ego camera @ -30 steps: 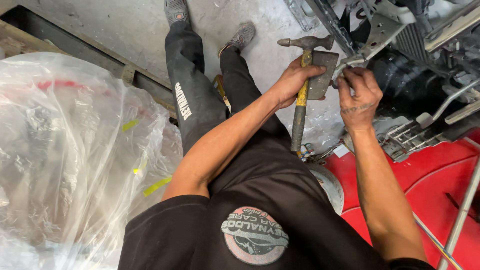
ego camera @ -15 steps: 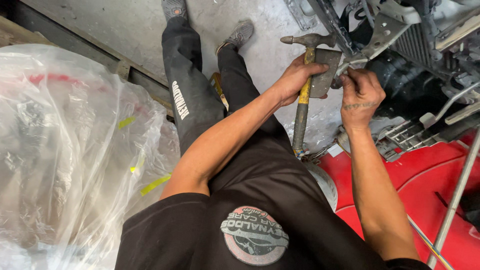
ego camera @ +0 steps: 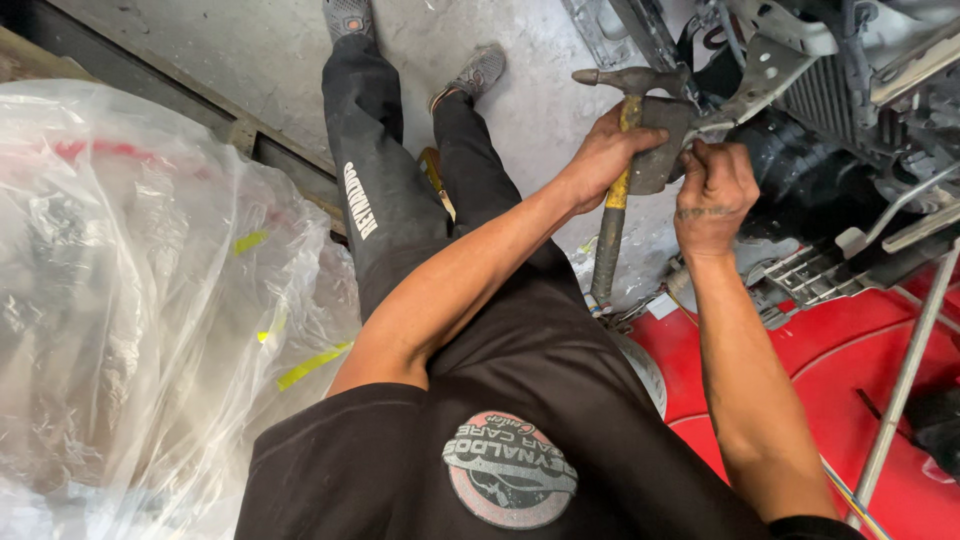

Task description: The person uses a hammer and a metal block to repeatedly strike a metal bracket on the underside of a car. The person holds the block against the bracket and taps it with the hammer, then repositions the block and continues striking.

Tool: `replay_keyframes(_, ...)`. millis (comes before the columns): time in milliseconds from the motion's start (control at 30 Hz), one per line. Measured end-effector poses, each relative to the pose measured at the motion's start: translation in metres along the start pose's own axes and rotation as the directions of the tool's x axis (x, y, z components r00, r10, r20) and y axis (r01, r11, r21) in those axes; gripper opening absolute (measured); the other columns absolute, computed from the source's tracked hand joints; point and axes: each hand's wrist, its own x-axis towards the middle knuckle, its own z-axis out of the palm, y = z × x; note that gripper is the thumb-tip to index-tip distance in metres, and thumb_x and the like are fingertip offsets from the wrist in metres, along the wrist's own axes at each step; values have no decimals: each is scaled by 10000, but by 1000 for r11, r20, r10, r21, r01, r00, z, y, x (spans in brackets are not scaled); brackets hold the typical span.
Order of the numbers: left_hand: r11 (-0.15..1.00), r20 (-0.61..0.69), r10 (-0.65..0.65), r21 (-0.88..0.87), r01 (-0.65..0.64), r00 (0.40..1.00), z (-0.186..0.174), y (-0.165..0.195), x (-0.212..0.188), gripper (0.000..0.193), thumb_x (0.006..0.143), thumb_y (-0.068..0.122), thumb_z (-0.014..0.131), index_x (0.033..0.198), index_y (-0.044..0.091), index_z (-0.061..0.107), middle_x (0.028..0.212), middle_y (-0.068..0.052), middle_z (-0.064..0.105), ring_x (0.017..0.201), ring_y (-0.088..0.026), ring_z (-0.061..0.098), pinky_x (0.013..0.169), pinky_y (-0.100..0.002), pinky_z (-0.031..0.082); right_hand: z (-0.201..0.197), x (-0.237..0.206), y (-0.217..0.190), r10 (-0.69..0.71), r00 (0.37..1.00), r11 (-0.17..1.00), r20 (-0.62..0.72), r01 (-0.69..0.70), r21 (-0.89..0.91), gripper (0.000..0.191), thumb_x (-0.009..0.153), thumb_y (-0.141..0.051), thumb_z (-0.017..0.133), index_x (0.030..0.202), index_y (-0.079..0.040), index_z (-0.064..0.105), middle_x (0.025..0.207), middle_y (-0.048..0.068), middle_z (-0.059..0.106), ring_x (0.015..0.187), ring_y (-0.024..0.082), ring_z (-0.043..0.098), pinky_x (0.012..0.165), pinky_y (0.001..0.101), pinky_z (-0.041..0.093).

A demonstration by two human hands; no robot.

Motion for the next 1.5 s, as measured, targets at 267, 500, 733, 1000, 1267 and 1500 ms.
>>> replay_keyframes(267,990,10,-128,-62,129,992,4,15,-6,399,906,95,632,1264,-31,509,1043,-197,677,842,-300,727,668,-481,662,-4,-5,15,364,926,827,100,-371,422,117,1020,28,687,1130,67,705,976,176,718,840,280,717,751,351,586)
replay_keyframes(500,999,-1,-52,17,52,999,8,11,-7,405,923,63,640,1293,-49,515,1106,-193,668,918,-266,724,777,-418,647,11,-16,30,571,761,339,309,-561,755,171,1026,-2,678,1143,122,662,1010,159,729,790,238,736,721,387,666)
replay_keyframes(733,992,-49,-23,123,29,999,17,9,-1,381,905,62,636,1256,-61,550,1056,-169,686,889,-256,720,775,-381,626,20,-16,50,577,696,3,428,-526,851,62,998,25,681,994,53,626,935,163,712,751,256,726,722,419,664)
replay_keyframes(1000,972,-31,29,235,-20,999,19,1,1,354,917,36,648,1242,-59,544,1060,-170,684,907,-241,701,783,-358,613,27,-20,50,587,723,174,364,-552,816,72,1003,24,675,1005,53,609,974,170,711,800,262,742,715,430,665)
replay_keyframes(1267,993,-110,-86,73,94,990,1,20,-7,310,883,-13,602,1183,-4,526,996,-158,664,828,-328,730,727,-415,636,11,-59,28,540,670,23,509,-616,787,364,1033,-200,633,1311,28,577,994,175,701,781,256,721,710,393,620)
replay_keyframes(1500,975,-182,-77,192,112,980,-37,46,-42,234,924,12,568,1158,-5,570,966,-145,682,815,-289,707,720,-405,621,63,-84,-46,218,691,247,689,-722,646,434,1012,-299,671,1293,30,656,996,91,741,884,136,666,784,324,576)
